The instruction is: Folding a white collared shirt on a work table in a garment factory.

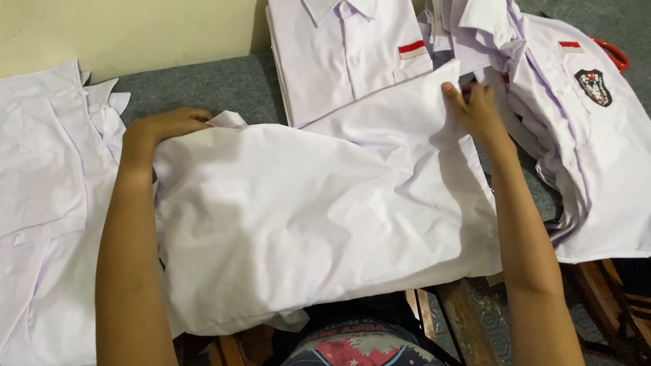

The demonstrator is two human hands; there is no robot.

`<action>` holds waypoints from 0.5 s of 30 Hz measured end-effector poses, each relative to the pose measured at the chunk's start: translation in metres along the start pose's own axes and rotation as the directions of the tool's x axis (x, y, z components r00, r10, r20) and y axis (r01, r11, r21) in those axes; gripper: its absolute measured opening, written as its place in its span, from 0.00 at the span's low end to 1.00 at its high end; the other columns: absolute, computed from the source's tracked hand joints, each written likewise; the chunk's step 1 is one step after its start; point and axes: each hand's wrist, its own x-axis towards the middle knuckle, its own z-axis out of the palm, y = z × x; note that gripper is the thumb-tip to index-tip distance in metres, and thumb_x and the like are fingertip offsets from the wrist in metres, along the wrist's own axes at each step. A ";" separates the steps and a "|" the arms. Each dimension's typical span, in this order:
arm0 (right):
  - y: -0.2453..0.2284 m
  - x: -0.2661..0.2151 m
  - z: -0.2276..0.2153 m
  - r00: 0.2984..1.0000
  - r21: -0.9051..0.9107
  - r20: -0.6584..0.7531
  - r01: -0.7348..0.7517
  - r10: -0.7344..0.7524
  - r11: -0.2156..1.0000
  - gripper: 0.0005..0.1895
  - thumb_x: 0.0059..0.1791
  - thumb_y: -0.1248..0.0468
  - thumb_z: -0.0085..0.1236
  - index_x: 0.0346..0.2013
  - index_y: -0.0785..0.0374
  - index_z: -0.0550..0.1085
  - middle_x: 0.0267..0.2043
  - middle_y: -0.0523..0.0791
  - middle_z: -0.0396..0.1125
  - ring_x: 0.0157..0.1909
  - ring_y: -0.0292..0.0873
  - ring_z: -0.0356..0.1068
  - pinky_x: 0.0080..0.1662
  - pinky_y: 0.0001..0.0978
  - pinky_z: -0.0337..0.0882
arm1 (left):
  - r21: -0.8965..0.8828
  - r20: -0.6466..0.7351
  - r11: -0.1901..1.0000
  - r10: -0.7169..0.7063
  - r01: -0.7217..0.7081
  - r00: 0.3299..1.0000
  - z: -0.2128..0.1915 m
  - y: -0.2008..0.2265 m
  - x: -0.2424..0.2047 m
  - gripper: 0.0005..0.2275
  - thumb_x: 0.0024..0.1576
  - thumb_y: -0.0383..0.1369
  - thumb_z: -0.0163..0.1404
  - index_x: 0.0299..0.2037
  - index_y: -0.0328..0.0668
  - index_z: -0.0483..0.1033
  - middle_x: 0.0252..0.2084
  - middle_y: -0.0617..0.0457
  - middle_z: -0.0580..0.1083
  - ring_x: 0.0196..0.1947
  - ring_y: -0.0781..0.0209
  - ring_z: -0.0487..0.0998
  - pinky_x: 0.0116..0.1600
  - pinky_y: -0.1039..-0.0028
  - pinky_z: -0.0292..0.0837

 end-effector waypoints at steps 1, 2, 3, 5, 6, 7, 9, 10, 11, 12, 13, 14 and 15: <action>0.001 0.001 0.002 1.000 0.000 -0.001 -0.002 0.002 1.000 0.44 0.62 0.32 0.49 0.47 0.78 0.72 0.44 0.67 0.65 0.54 0.74 0.66 0.55 0.59 0.67 | 0.002 0.002 1.000 0.001 -0.001 1.000 0.002 -0.019 0.017 0.32 0.49 0.54 0.56 0.62 0.50 0.76 0.62 0.38 0.74 0.61 0.36 0.72 0.63 0.55 0.64; 0.002 0.001 0.003 0.993 0.022 0.098 -0.073 0.070 0.997 0.46 0.62 0.31 0.44 0.43 0.80 0.74 0.42 0.69 0.66 0.54 0.74 0.66 0.54 0.61 0.66 | 0.024 -0.067 0.999 0.045 -0.043 0.997 0.003 -0.039 0.034 0.27 0.51 0.54 0.56 0.57 0.50 0.80 0.58 0.41 0.76 0.59 0.38 0.73 0.62 0.53 0.64; 0.002 0.002 0.007 0.971 0.040 0.200 -0.143 0.132 0.989 0.49 0.62 0.30 0.39 0.39 0.81 0.75 0.40 0.71 0.68 0.54 0.74 0.67 0.52 0.63 0.65 | 0.050 -0.135 0.995 0.087 -0.081 0.987 0.004 -0.059 0.050 0.23 0.53 0.54 0.56 0.51 0.51 0.83 0.54 0.44 0.79 0.57 0.41 0.75 0.60 0.51 0.63; 0.022 0.010 0.015 0.980 0.069 0.158 -0.131 0.119 0.989 0.47 0.61 0.31 0.44 0.36 0.79 0.75 0.35 0.68 0.68 0.47 0.70 0.69 0.48 0.60 0.66 | 0.014 -0.270 0.981 0.192 -0.196 0.944 0.002 -0.071 0.057 0.16 0.56 0.48 0.55 0.48 0.51 0.83 0.50 0.48 0.77 0.54 0.45 0.71 0.58 0.54 0.61; 0.031 0.014 0.018 0.988 0.094 0.113 -0.116 0.105 0.989 0.44 0.61 0.32 0.50 0.33 0.77 0.75 0.30 0.65 0.67 0.41 0.67 0.71 0.43 0.57 0.66 | -0.007 -0.404 0.950 0.283 -0.313 0.870 0.001 -0.077 0.060 0.10 0.60 0.43 0.55 0.44 0.52 0.82 0.47 0.52 0.74 0.51 0.49 0.67 0.57 0.56 0.59; 0.029 0.012 0.014 0.988 0.095 0.111 -0.117 0.107 0.989 0.44 0.61 0.32 0.50 0.33 0.77 0.75 0.30 0.65 0.67 0.41 0.67 0.71 0.43 0.57 0.66 | -0.006 -0.404 0.949 0.285 -0.314 0.869 -0.003 -0.081 0.065 0.10 0.60 0.43 0.55 0.44 0.52 0.82 0.47 0.52 0.74 0.51 0.49 0.67 0.57 0.56 0.59; 0.026 0.009 0.005 0.999 0.234 0.045 -0.032 0.022 0.972 0.33 0.60 0.38 0.62 0.32 0.67 0.73 0.25 0.49 0.61 0.36 0.46 0.63 0.40 0.40 0.63 | 0.002 -0.508 0.892 0.391 -0.453 0.768 -0.010 -0.090 0.076 0.10 0.66 0.46 0.56 0.46 0.52 0.78 0.42 0.53 0.72 0.46 0.57 0.69 0.53 0.64 0.63; -0.010 -0.005 -0.015 0.999 0.233 0.043 -0.033 0.023 0.972 0.33 0.60 0.38 0.62 0.32 0.67 0.73 0.25 0.49 0.61 0.36 0.46 0.63 0.40 0.40 0.63 | 0.002 -0.507 0.890 0.393 -0.455 0.767 -0.013 -0.075 0.061 0.10 0.66 0.46 0.56 0.46 0.52 0.78 0.42 0.53 0.72 0.46 0.57 0.69 0.53 0.64 0.63; -0.046 -0.019 -0.035 0.993 0.384 0.116 -0.079 0.037 0.920 0.24 0.58 0.43 0.59 0.32 0.59 0.69 0.28 0.40 0.59 0.35 0.36 0.59 0.38 0.29 0.59 | -0.008 -0.553 0.848 0.438 -0.530 0.709 -0.017 -0.060 0.047 0.08 0.69 0.40 0.55 0.41 0.48 0.74 0.37 0.59 0.66 0.40 0.64 0.64 0.47 0.70 0.57; -0.081 -0.033 -0.055 0.981 0.521 0.189 -0.133 0.038 0.843 0.16 0.56 0.47 0.56 0.32 0.50 0.66 0.31 0.30 0.56 0.34 0.26 0.56 0.35 0.19 0.55 | -0.015 -0.598 0.799 0.474 -0.601 0.646 -0.021 -0.045 0.032 0.11 0.71 0.34 0.55 0.35 0.44 0.69 0.31 0.64 0.60 0.35 0.70 0.59 0.41 0.77 0.52; -0.076 -0.034 -0.057 0.981 0.520 0.189 -0.134 0.040 0.843 0.16 0.56 0.47 0.56 0.32 0.50 0.66 0.31 0.30 0.56 0.34 0.26 0.56 0.35 0.19 0.55 | -0.016 -0.597 0.799 0.475 -0.602 0.646 -0.025 -0.044 0.033 0.11 0.71 0.34 0.55 0.35 0.44 0.69 0.31 0.64 0.60 0.35 0.70 0.59 0.41 0.77 0.52; -0.072 -0.035 -0.059 0.984 0.560 0.174 -0.075 -0.028 0.825 0.12 0.56 0.51 0.55 0.35 0.51 0.67 0.31 0.31 0.56 0.33 0.26 0.55 0.35 0.19 0.54 | 0.078 -0.643 0.772 0.522 -0.630 0.560 -0.029 -0.043 0.034 0.10 0.72 0.32 0.56 0.38 0.40 0.72 0.34 0.59 0.65 0.37 0.65 0.63 0.43 0.73 0.56; -0.067 -0.036 -0.060 0.983 0.598 0.155 -0.016 -0.096 0.802 0.09 0.57 0.54 0.54 0.37 0.52 0.68 0.31 0.32 0.56 0.32 0.27 0.55 0.34 0.20 0.53 | 0.174 -0.678 0.742 0.568 -0.648 0.468 -0.033 -0.043 0.035 0.08 0.72 0.30 0.58 0.41 0.36 0.75 0.37 0.54 0.69 0.40 0.60 0.67 0.44 0.69 0.60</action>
